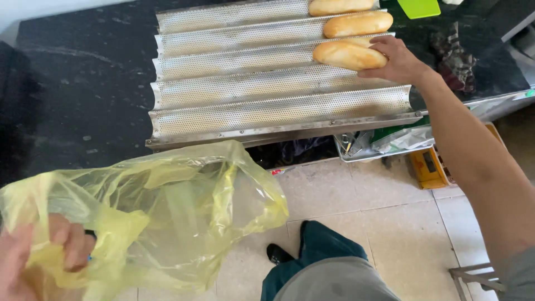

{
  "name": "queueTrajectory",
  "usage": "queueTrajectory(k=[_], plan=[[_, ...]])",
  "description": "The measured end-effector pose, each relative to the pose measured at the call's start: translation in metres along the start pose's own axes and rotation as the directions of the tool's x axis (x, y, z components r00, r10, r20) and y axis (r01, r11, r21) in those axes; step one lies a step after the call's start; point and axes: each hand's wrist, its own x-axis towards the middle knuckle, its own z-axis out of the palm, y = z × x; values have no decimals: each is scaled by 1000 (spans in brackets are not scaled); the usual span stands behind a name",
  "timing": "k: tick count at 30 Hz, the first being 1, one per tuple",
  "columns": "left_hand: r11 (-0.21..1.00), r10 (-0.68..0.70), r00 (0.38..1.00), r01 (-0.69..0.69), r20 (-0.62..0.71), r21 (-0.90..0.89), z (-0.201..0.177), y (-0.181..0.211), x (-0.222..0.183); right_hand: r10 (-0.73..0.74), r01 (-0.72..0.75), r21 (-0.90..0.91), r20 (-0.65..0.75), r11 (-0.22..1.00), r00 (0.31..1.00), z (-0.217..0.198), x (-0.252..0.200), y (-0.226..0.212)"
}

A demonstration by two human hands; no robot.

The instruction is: The person moves metal trays of bread rolls from a rack to a counter, places the rolls into a large yellow plastic bag by hand, and then stores the filled bag inside a freezer.

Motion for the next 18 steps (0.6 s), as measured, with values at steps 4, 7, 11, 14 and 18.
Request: queueTrajectory(k=[4, 7, 11, 14, 18], plan=[[990, 107, 976, -86, -190, 114, 88, -8, -21, -85, 89, -41, 85, 995, 993, 5, 34, 25], [966, 201, 921, -129, -333, 226, 158, -22, -24, -131, 139, -22, 219, 990, 967, 6, 50, 10], [962, 273, 918, -251, -288, 109, 203, -52, -15, -229, 223, 57, 319, 973, 920, -20, 45, -30], [959, 283, 915, -276, -289, 64, 219, -72, -7, -345, 337, 81, 303, 938, 888, -5, 69, 10], [965, 263, 919, -255, -293, 66, 248, -86, -7, -407, 319, 266, 417, 910, 813, 4, 57, -26]])
